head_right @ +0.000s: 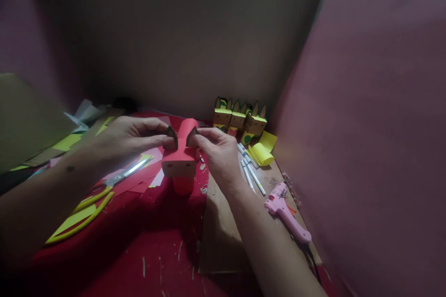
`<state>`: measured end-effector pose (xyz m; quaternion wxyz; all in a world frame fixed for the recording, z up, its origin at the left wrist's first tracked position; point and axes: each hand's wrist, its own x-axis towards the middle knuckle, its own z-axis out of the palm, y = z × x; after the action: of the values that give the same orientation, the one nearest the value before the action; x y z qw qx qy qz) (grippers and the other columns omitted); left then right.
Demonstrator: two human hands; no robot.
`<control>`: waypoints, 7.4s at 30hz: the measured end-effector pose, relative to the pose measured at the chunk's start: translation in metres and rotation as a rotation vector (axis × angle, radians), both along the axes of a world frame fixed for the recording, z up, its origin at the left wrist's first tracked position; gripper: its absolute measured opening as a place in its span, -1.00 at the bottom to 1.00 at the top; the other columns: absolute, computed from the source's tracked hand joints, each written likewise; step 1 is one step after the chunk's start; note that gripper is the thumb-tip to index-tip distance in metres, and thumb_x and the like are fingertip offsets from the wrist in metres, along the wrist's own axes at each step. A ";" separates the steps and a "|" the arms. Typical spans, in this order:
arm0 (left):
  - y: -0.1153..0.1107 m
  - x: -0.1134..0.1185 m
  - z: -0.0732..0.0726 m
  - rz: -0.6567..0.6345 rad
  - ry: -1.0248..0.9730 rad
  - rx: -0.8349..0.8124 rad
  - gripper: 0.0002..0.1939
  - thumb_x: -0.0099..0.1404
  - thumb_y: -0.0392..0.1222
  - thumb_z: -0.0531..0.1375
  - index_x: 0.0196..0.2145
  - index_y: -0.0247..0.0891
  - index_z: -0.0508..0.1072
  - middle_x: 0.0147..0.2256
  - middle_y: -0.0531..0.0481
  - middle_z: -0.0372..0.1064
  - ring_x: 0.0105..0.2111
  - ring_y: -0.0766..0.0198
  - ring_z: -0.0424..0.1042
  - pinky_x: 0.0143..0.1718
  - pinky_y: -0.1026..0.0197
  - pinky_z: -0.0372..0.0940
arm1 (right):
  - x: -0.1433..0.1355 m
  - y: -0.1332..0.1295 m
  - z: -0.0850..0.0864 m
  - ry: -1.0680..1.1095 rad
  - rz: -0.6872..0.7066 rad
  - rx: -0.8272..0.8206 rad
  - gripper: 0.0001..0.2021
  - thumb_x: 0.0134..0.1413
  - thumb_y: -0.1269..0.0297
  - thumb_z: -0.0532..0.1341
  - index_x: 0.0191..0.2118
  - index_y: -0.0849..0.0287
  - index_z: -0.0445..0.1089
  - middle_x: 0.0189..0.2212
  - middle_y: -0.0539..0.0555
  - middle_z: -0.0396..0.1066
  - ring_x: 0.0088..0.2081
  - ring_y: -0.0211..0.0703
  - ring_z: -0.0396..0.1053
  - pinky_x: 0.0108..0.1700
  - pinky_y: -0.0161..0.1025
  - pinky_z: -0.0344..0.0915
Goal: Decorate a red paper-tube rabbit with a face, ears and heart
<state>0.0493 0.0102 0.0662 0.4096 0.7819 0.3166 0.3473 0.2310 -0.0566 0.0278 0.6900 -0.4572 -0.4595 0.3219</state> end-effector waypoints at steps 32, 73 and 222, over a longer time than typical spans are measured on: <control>-0.004 0.001 -0.006 -0.001 -0.039 0.074 -0.89 0.16 -0.22 0.27 -0.44 -0.24 0.61 -0.44 0.01 0.59 -0.39 0.23 0.51 -0.31 0.21 0.35 | -0.005 -0.002 0.000 -0.018 -0.032 -0.006 -0.96 -0.10 0.31 0.46 -0.42 0.07 0.63 -0.53 -0.07 0.58 -0.43 -0.22 0.52 -0.28 -0.19 0.53; -0.003 -0.003 -0.011 0.054 0.063 0.148 -0.79 0.18 -0.08 0.23 -0.41 -0.24 0.59 -0.45 0.00 0.53 -0.45 0.23 0.38 -0.40 0.17 0.25 | -0.008 -0.001 -0.004 0.003 -0.029 0.000 -0.89 -0.16 0.29 0.45 -0.39 0.10 0.63 -0.48 -0.06 0.61 -0.46 -0.27 0.52 -0.32 -0.24 0.50; -0.007 0.008 -0.050 0.177 -0.309 0.056 -0.84 0.16 -0.09 0.33 -0.50 -0.19 0.58 -0.59 0.09 0.38 -0.55 0.29 0.32 -0.46 0.22 0.24 | -0.009 0.016 -0.038 -0.040 -0.080 0.130 -0.80 -0.07 0.10 0.35 -0.49 0.09 0.43 -0.53 -0.10 0.38 -0.43 -0.22 0.28 -0.30 -0.23 0.27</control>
<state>0.0570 0.0036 0.0162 0.3994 0.6994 0.3076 0.5066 0.2218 -0.0408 -0.0105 0.7214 -0.4357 -0.4744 0.2543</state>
